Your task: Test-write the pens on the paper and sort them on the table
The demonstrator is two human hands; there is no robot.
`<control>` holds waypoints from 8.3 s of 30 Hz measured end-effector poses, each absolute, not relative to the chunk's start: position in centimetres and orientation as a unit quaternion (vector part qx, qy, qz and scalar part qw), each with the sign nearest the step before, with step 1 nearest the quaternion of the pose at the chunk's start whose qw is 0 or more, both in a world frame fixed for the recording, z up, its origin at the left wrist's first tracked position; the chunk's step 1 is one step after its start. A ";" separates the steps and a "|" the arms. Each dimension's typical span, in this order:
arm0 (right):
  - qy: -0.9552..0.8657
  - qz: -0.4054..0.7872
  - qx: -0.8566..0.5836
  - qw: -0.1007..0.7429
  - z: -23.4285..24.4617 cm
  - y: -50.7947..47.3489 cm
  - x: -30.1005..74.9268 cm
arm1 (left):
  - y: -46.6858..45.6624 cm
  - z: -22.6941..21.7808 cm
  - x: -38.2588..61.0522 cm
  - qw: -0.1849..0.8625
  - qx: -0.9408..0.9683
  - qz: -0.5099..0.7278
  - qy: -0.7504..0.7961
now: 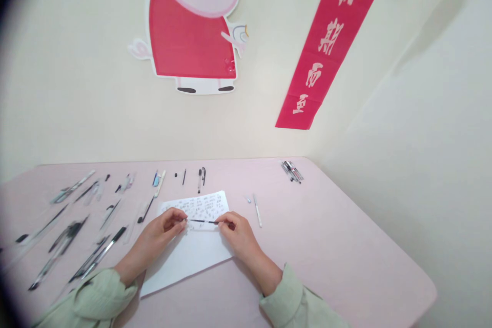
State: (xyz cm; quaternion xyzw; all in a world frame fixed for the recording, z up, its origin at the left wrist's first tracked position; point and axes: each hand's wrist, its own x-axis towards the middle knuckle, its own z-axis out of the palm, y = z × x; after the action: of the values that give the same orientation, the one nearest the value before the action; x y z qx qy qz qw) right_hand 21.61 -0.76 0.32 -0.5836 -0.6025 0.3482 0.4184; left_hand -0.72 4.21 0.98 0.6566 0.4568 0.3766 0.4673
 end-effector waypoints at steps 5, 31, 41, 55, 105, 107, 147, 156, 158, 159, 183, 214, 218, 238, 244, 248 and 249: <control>-0.614 0.336 -0.582 0.414 0.3 -0.7 21.7 | 3.9 1.4 -0.6 0.480 0.659 0.369 0.446; -0.613 0.394 -0.559 0.397 1.2 -1.1 21.3 | 3.3 1.7 -0.1 0.546 0.633 0.330 0.438; -0.580 0.454 -0.525 0.426 1.0 -1.4 20.0 | 3.3 0.9 0.1 0.696 0.417 0.391 0.435; -0.569 0.087 -0.752 0.321 2.0 -0.1 26.5 | 3.2 2.3 0.7 0.716 0.279 0.464 0.441; -0.613 0.211 -0.603 0.464 3.7 -0.6 26.9 | 3.7 1.9 0.5 0.709 0.208 0.533 0.412; -0.603 0.247 -0.600 0.464 4.0 -0.7 26.6 | 3.7 2.1 0.5 0.711 0.208 0.531 0.410; -0.325 0.632 -0.414 0.569 2.4 -1.2 23.3 | 3.9 1.9 0.3 0.720 0.192 0.533 0.402; -0.336 0.637 -0.402 0.566 2.0 -1.2 23.3 | 3.8 2.1 0.5 0.715 0.185 0.538 0.405; -0.342 0.642 -0.390 0.565 2.1 -1.3 23.3 | 3.8 2.0 0.4 0.716 0.188 0.536 0.406; -0.344 0.650 -0.384 0.559 2.2 -1.4 23.3 | 3.8 1.9 0.4 0.717 0.189 0.534 0.406; -0.557 0.436 -0.533 0.464 2.0 -2.2 20.6 | 2.9 1.6 0.3 0.796 0.275 0.411 0.349; -0.554 0.438 -0.580 0.406 1.6 -1.9 21.2 | 3.1 1.0 0.3 0.785 0.264 0.440 0.347; -0.561 0.443 -0.571 0.404 1.6 -1.9 21.1 | 3.0 1.3 0.4 0.781 0.262 0.444 0.352; -0.587 0.419 -0.576 0.385 2.1 -2.1 21.1 | 3.2 0.7 0.2 0.785 0.262 0.444 0.344; -0.591 0.403 -0.580 0.388 1.8 -2.2 20.8 | 3.1 1.0 0.2 0.786 0.262 0.436 0.351; -0.609 0.397 -0.575 0.375 1.8 -2.3 20.7 | 3.2 1.1 0.3 0.780 0.265 0.436 0.362; -0.615 0.396 -0.572 0.370 1.9 -2.4 20.7 | 3.2 1.1 0.3 0.779 0.266 0.437 0.363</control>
State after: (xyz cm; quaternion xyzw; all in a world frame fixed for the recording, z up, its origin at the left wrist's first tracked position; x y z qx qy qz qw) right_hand 20.70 -2.39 1.90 -0.5725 -0.6148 0.3963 0.3705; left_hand 0.28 3.22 1.11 0.2658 0.3628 0.4374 0.7787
